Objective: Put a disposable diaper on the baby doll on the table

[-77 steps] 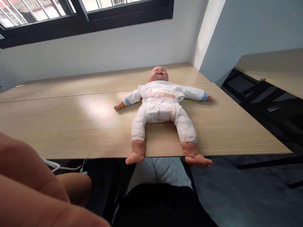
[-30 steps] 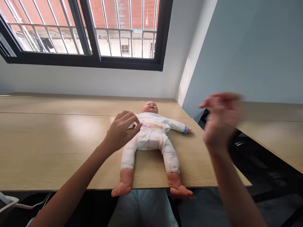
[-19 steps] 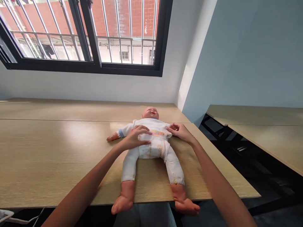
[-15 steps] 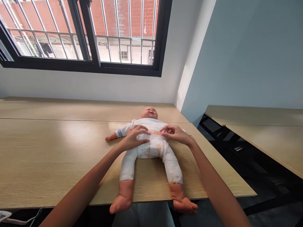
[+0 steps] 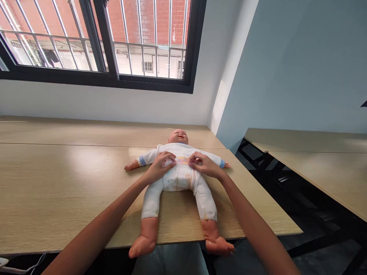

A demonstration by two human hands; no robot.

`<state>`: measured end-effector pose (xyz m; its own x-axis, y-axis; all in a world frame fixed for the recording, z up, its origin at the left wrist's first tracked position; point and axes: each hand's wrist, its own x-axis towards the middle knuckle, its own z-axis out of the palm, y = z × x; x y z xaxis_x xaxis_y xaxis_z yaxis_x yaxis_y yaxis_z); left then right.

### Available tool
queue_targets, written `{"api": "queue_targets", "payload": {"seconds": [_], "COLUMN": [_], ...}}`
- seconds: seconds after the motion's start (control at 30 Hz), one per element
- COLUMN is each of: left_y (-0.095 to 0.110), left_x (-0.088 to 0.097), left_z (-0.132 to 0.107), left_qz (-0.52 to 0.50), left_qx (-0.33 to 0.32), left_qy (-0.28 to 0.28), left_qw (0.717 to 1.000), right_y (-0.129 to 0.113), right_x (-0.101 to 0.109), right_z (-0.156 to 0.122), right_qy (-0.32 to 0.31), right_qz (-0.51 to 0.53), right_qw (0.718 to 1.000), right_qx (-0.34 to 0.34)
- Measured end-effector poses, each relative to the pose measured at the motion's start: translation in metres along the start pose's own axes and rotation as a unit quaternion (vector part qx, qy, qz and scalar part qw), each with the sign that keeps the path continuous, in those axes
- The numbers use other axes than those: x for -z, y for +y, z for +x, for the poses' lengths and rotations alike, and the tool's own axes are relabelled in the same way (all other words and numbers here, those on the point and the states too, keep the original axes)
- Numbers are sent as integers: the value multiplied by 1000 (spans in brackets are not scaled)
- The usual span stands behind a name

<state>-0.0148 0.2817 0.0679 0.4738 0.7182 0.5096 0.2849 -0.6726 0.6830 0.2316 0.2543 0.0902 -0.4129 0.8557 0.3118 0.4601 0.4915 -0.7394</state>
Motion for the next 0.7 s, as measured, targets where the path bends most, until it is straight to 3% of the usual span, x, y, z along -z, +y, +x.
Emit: {"api": "queue_targets", "payload": {"seconds": [0.23,0.33,0.4,0.47,0.53,0.6,0.7], "left_y": [7,10,9,5,-1,-5,-6], "left_x": [-3,-5,-5,-4,-3,-1,-1], "left_z": [-4,-6,-7,-7,-6,-5,-2], "left_qz": [13,45,9,-101,-221,-297,-337], "left_qx": [20,65,107,184,269,325,356], "left_qy": [28,62,101,164,212,219,196], "left_qw": [999,995,989,964,913,871,849], "right_y": [3,6,12,20,29,38,44], "right_x": [-15,-25,-24,-17,-7,1,2], "right_z": [3,5,6,6,4,3,2], "right_qy": [45,93,130,171,196,200,175], "right_qz": [17,7,14,23,39,75,147], "right_qw": [999,996,991,981,966,946,918], "right_qx": [-2,1,-24,-85,-164,-242,-324]}}
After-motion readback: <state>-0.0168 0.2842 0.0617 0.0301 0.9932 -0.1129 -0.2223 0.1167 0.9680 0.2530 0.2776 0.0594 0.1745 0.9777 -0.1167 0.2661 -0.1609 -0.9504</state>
